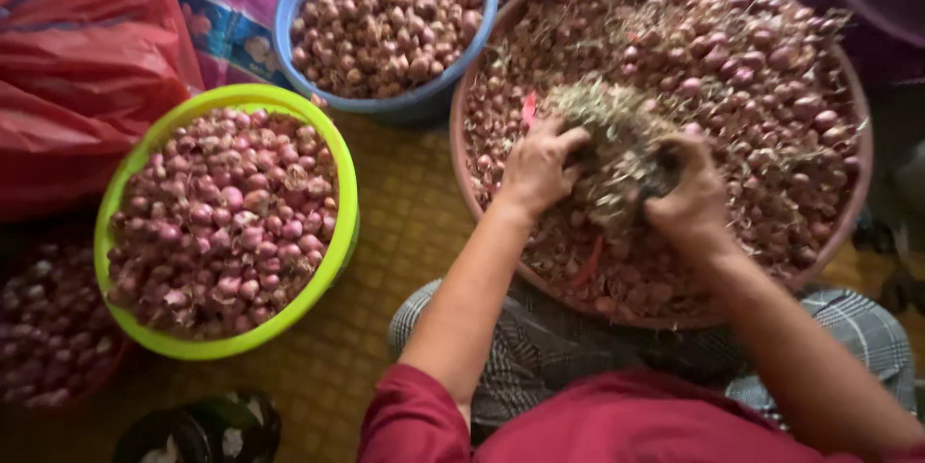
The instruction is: The person sits on a floor mat and trims dried roots and stems off shallots with scissors, one bulb at a time, taken from a large basin of untrimmed shallots. Trimmed shallots are placed into a green basket beside them, with trimmed-off tops dropped back into the basin.
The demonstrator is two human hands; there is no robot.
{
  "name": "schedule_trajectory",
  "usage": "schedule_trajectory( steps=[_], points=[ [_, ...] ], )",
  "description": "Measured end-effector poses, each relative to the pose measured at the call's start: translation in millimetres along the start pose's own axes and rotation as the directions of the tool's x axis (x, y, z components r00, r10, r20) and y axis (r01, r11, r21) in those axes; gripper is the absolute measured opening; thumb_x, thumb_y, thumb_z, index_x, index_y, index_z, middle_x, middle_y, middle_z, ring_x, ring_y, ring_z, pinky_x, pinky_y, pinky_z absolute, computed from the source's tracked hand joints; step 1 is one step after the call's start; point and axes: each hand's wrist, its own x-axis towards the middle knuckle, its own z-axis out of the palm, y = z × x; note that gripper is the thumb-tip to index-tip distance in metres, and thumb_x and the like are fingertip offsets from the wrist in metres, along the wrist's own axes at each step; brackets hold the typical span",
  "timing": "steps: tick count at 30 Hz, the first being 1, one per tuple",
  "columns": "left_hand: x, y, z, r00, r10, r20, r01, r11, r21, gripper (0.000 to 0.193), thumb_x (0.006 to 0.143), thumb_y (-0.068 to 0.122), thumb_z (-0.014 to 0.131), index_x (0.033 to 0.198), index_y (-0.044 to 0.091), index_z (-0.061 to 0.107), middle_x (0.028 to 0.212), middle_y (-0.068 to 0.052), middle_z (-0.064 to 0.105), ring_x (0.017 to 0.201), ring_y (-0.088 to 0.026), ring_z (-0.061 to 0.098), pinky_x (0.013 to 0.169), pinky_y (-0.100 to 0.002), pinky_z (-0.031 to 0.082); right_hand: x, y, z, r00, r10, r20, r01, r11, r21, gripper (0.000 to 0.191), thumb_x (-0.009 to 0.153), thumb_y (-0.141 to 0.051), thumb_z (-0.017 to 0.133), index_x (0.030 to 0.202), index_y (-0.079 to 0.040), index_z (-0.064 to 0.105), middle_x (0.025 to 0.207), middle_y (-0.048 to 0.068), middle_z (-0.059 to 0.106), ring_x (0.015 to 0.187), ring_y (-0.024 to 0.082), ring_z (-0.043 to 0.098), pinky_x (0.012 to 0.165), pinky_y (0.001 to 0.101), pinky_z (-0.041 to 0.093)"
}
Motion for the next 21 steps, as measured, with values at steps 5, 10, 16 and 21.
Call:
schedule_trajectory(
  steps=[5, 10, 16, 21],
  points=[
    [6.5, -11.2, 10.1, 0.997, 0.009, -0.081, -0.006, 0.999, 0.041, 0.038, 0.083, 0.001, 0.062, 0.114, 0.022, 0.073, 0.109, -0.011, 0.065, 0.109, -0.032, 0.066, 0.092, -0.043, 0.056, 3.2, 45.4, -13.5, 0.999, 0.011, 0.045, -0.023, 0.964, 0.266, 0.07, 0.08, -0.012, 0.084, 0.139, -0.01, 0.047, 0.127, 0.01, 0.058, 0.116, 0.022, 0.058, 0.101, 0.0361, 0.049],
    [-1.1, -2.6, 19.0, 0.996, -0.027, -0.086, 0.039, 0.989, 0.144, 0.037, 0.08, 0.004, 0.067, 0.112, 0.022, 0.072, 0.101, -0.01, 0.065, 0.1, -0.033, 0.065, 0.083, -0.047, 0.054, -1.8, 54.8, -13.8, 0.998, -0.033, 0.05, 0.016, 0.952, 0.305, 0.064, 0.082, -0.008, 0.08, 0.138, -0.01, 0.048, 0.146, 0.011, 0.053, 0.13, 0.023, 0.057, 0.109, 0.0381, 0.047],
    [-10.2, -3.0, 8.9, 0.946, -0.23, -0.229, 0.169, 0.952, -0.257, 0.036, 0.079, 0.007, 0.073, 0.114, 0.013, 0.063, 0.102, -0.01, 0.071, 0.093, -0.028, 0.07, 0.085, -0.04, 0.057, -5.7, 12.0, -28.9, 0.994, 0.037, 0.105, -0.056, 0.983, 0.177, 0.069, 0.078, -0.016, 0.086, 0.136, -0.007, 0.049, 0.154, 0.014, 0.047, 0.126, 0.027, 0.057, 0.102, 0.0413, 0.052],
    [-25.7, -19.7, 6.3, 0.853, -0.516, 0.077, 0.352, 0.459, -0.816, 0.026, 0.083, 0.002, 0.081, 0.105, 0.007, 0.068, 0.096, -0.004, 0.073, 0.086, -0.011, 0.069, 0.079, -0.027, 0.058, -21.8, -35.6, -63.8, 0.92, 0.292, 0.262, -0.318, 0.946, 0.062, 0.065, 0.077, -0.031, 0.084, 0.126, -0.004, 0.052, 0.104, 0.016, 0.069, 0.092, 0.027, 0.07, 0.076, 0.0393, 0.062]
  ],
)
